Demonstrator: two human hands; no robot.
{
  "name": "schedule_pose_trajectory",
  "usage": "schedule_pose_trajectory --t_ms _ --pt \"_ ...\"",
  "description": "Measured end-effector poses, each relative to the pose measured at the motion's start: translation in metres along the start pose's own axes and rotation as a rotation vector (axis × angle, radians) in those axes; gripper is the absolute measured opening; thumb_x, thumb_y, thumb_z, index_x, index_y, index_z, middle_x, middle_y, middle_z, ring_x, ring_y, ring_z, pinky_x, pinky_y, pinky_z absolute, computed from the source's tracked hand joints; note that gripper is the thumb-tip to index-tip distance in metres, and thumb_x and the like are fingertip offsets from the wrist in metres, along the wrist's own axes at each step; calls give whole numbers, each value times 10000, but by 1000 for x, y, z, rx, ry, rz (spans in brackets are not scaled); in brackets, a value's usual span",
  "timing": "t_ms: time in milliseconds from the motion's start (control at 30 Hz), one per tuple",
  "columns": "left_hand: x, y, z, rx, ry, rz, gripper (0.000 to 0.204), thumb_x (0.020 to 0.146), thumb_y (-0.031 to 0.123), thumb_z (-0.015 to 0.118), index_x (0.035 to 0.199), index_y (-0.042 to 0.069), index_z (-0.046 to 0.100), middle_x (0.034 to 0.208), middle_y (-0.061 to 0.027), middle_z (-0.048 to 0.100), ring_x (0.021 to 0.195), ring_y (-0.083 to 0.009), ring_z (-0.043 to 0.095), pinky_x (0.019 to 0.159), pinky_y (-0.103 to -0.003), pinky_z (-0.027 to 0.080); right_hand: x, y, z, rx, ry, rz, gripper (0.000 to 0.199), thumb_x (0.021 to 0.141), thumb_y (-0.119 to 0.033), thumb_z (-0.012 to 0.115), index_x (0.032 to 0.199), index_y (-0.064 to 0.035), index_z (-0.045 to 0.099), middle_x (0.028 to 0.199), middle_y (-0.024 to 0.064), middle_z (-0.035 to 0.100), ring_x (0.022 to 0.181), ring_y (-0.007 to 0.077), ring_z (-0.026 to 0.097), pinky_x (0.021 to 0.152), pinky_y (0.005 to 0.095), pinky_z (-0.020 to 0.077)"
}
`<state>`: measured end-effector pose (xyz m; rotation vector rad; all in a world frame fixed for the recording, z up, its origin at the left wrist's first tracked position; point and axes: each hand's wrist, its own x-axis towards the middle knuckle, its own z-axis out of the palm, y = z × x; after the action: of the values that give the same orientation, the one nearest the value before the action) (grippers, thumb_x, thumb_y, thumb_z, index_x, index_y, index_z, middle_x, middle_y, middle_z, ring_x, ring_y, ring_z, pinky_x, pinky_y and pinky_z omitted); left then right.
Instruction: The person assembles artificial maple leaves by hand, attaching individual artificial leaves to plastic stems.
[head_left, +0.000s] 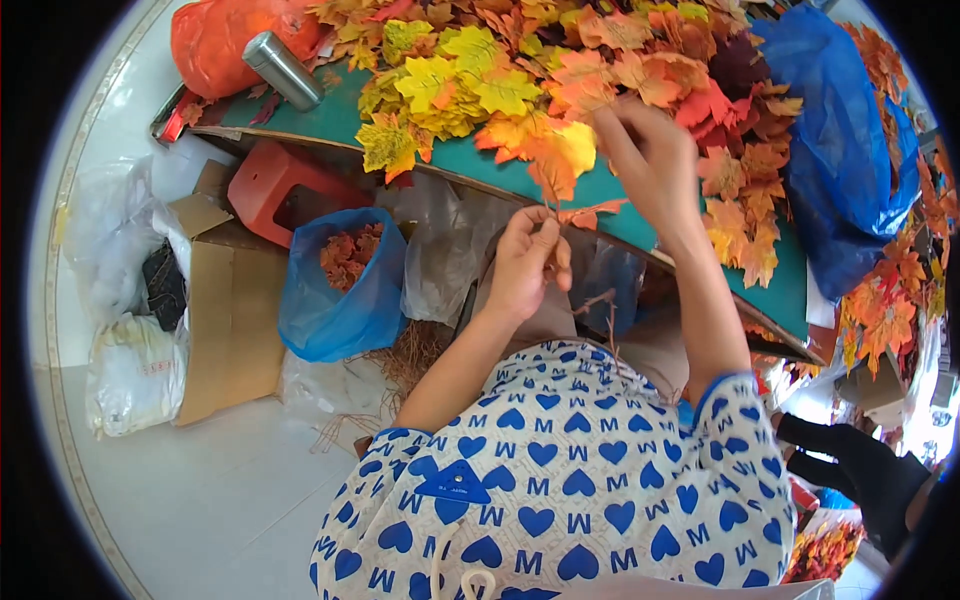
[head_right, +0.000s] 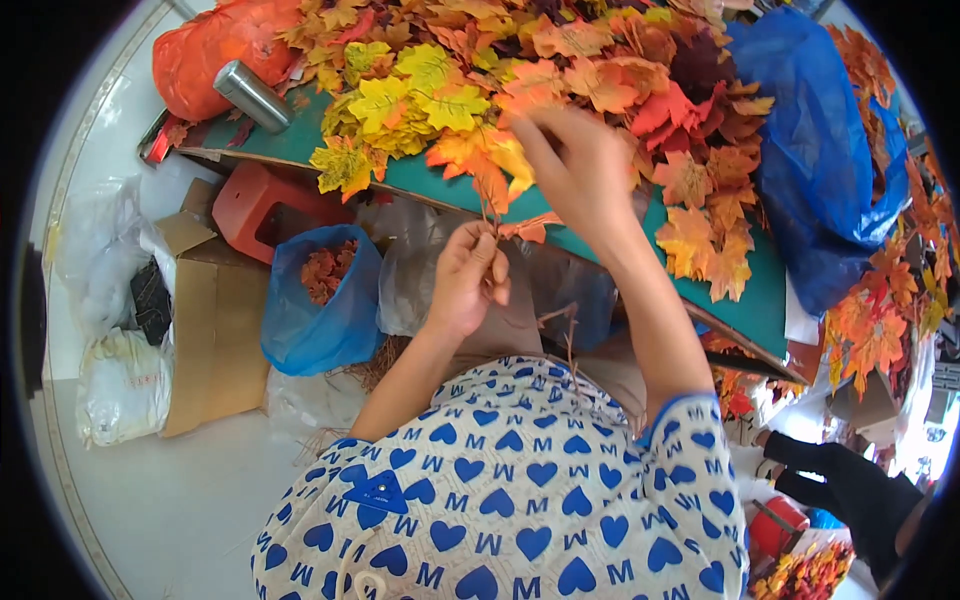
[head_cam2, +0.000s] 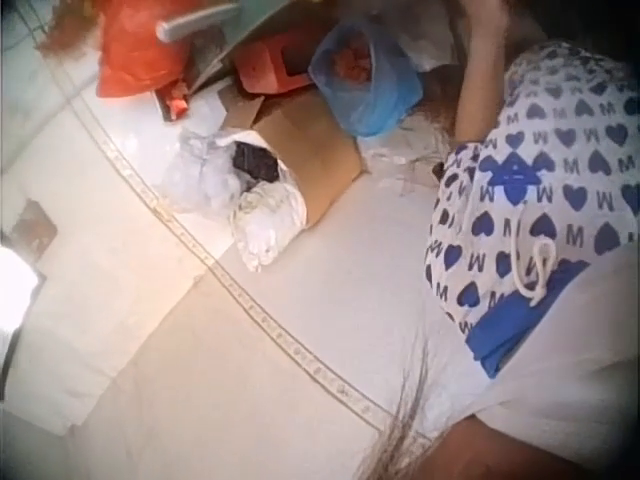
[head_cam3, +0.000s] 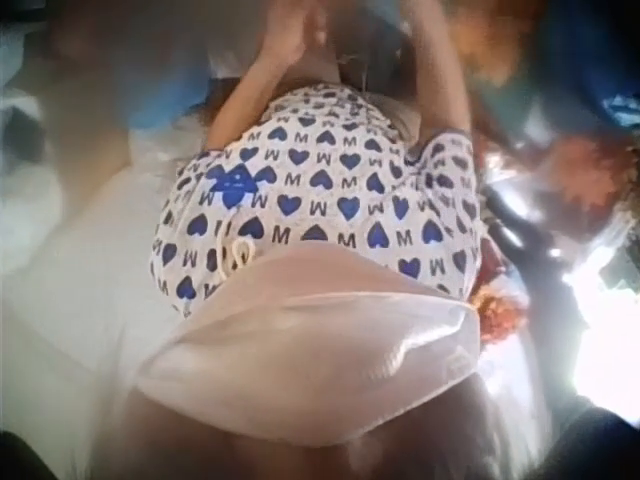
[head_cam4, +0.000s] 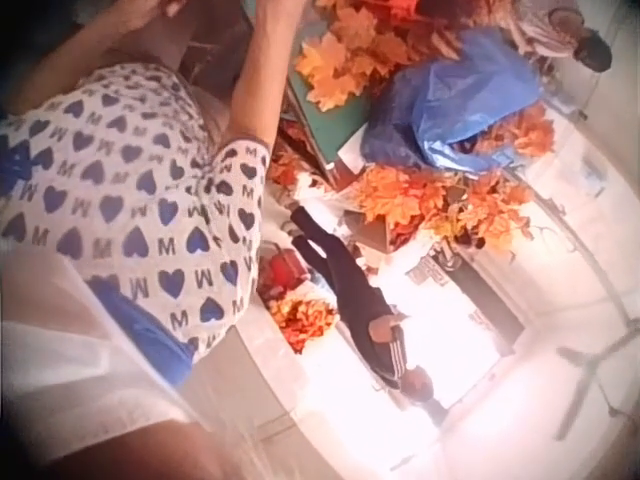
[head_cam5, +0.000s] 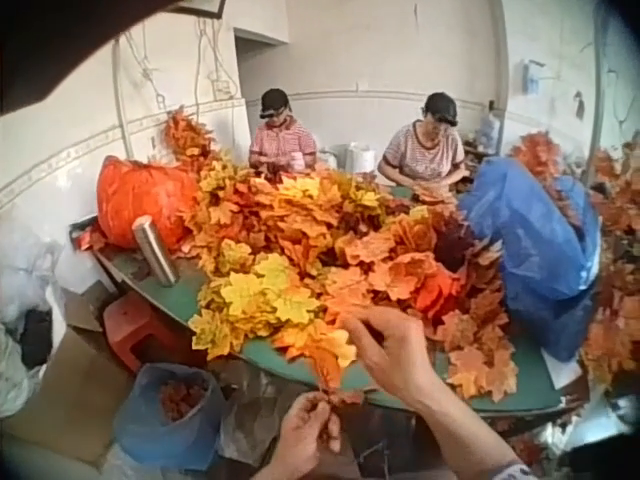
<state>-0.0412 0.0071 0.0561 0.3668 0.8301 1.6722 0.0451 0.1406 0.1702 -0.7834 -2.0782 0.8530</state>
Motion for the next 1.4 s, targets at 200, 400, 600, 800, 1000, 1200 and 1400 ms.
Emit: schedule_pose_trajectory --t_ms 200,400,600,800,1000,1200,1400 --pt "-1 18 0 -221 -268 -78 392 918 88 474 1300 10 428 924 -51 521 656 -66 404 593 -203 363 113 42 129 -516 -83 -374 244 831 -162 595 1043 -41 596 979 191 562 952 334 555 764 430 497" --pt "-2 20 -16 -492 -391 -189 554 839 -2 488 1359 -68 309 1118 -105 444 834 -114 419 746 -228 380 141 75 147 -700 -215 -501 156 741 -3 586 874 -37 660 866 177 613 882 335 621 750 422 527" --pt "-7 11 -17 -388 -327 -179 536 824 -67 561 1321 -36 363 1138 -100 492 911 -119 532 849 -223 469 130 84 42 -53 233 -254 213 873 -159 607 1027 -27 671 872 114 684 731 221 637 623 321 520" --pt "7 -30 7 -107 -261 -176 466 816 -48 607 1245 -27 426 1043 -85 574 905 -159 596 801 -250 507 8 73 -57 792 439 144 188 852 -24 592 1021 59 595 924 128 632 796 192 636 704 282 509" --pt "7 -51 42 232 -333 -137 541 843 -22 570 1308 -31 293 956 -117 591 805 -213 647 732 -297 545 -132 84 -62 934 593 500 141 817 17 624 956 35 604 865 99 644 824 191 652 715 241 534" --pt "18 -76 49 156 -344 -205 440 871 -15 535 1289 -16 398 886 -69 578 673 -114 566 606 -227 491 -182 88 -45 1129 544 640 145 832 6 615 975 23 632 899 132 663 786 207 669 681 242 564" --pt "9 -68 62 -190 -318 -451 359 939 37 444 1286 -52 413 888 -35 537 787 -93 499 739 -199 446 -180 83 -41 1156 629 610 158 825 -24 642 969 36 627 856 116 668 741 162 660 627 223 535"
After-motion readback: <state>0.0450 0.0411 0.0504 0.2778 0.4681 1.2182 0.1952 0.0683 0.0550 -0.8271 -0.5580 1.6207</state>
